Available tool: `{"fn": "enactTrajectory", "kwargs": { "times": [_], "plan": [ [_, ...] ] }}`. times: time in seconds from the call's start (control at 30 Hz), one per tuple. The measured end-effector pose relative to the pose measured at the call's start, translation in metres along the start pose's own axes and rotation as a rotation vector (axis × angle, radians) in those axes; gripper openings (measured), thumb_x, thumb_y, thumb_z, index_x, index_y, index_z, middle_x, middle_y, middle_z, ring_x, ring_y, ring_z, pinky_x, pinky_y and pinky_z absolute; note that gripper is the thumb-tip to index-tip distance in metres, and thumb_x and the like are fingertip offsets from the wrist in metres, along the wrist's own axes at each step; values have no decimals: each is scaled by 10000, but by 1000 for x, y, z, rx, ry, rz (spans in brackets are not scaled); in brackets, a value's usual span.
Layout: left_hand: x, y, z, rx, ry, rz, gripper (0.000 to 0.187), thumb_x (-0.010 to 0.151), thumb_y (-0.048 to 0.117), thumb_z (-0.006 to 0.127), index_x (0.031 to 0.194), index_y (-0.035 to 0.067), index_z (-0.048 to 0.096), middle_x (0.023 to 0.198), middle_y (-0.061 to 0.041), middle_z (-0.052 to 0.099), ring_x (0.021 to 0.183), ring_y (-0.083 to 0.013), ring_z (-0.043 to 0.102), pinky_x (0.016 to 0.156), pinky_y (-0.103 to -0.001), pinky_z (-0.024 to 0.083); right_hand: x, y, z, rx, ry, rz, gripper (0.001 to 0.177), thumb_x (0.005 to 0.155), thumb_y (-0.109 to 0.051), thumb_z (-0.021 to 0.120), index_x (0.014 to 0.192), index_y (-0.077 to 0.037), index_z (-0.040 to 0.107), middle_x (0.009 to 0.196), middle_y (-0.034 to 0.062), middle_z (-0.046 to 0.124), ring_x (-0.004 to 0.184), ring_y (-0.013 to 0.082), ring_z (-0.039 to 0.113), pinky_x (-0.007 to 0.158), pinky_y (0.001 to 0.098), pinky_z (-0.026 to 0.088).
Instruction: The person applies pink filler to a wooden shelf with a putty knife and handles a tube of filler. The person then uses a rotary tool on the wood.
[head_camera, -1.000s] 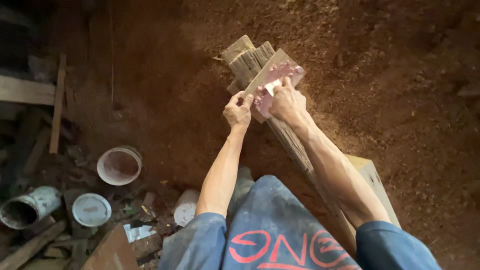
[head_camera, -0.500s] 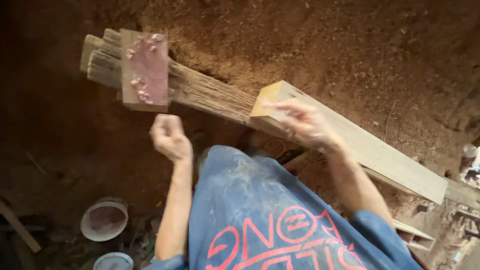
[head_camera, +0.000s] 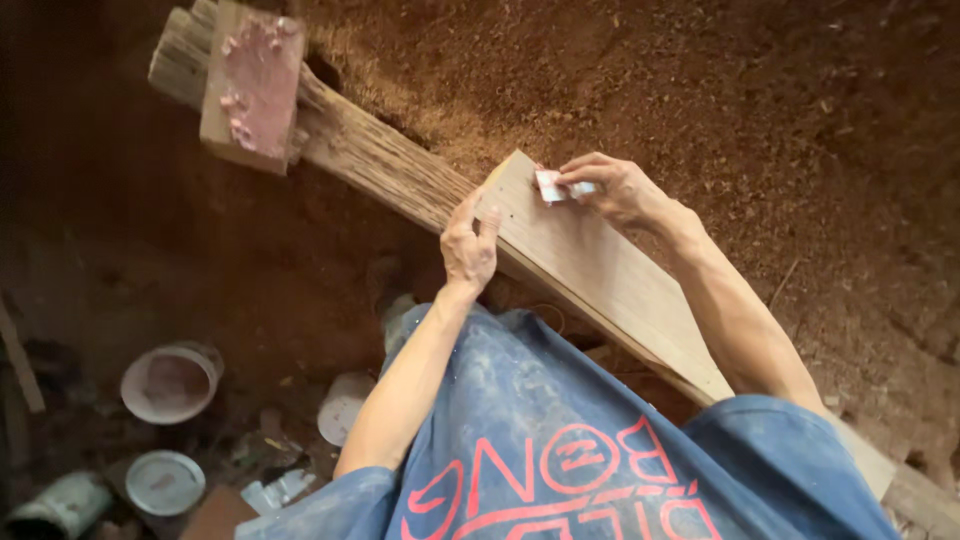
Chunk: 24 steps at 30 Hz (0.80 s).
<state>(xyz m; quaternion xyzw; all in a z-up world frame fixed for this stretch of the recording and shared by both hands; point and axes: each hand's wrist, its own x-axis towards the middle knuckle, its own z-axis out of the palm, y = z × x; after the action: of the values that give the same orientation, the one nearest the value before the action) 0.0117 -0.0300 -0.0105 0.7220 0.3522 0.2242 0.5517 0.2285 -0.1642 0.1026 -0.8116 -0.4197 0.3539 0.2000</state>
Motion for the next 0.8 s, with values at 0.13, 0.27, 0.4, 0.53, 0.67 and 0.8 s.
{"fn": "enactTrajectory", "kwargs": {
  "times": [0.13,0.27,0.4,0.53,0.67,0.8],
  "plan": [
    [-3,1,0,-38,4,-58,487,989,406,634,1329,59,660,1309,-201,688,1229,-346,661,1055,-394,504,15,16,-1,-31,-62,-126,419,826,35,704,1205,-138,754,1369,60,648,1238,266,629,1044,370,542],
    [-3,4,2,-70,52,-67,472,976,400,650,1312,69,676,1315,-192,698,1242,-327,670,1068,-384,505,18,25,-5,-161,-92,-92,594,724,148,633,1199,-180,776,1407,31,631,1234,281,621,1044,379,536],
    [-4,7,0,-94,35,-88,484,967,400,658,1319,67,675,1321,-187,695,1251,-311,662,1069,-368,495,19,31,-8,-83,-117,-7,469,856,27,656,1213,-256,767,1458,-20,599,1178,244,681,1009,340,541],
    [-4,8,1,-107,51,-73,486,965,404,664,1319,71,672,1327,-184,694,1249,-308,663,1065,-362,496,8,28,-21,-377,-8,-57,406,896,-82,710,1271,-236,747,1430,23,609,1213,291,623,1035,394,507],
    [-6,8,2,-100,67,-115,491,932,400,665,1309,87,687,1310,-175,703,1232,-304,677,1034,-362,514,-2,-6,-25,-299,-21,-64,386,954,-261,692,1335,-197,687,1404,101,572,1212,319,600,989,413,517],
    [-3,6,0,-114,38,-94,483,960,406,667,1315,79,681,1324,-179,693,1254,-306,658,1063,-367,496,5,-43,-11,-422,-132,63,381,960,-270,656,1339,-239,680,1380,90,549,1163,326,596,970,422,494]
  ]
}}
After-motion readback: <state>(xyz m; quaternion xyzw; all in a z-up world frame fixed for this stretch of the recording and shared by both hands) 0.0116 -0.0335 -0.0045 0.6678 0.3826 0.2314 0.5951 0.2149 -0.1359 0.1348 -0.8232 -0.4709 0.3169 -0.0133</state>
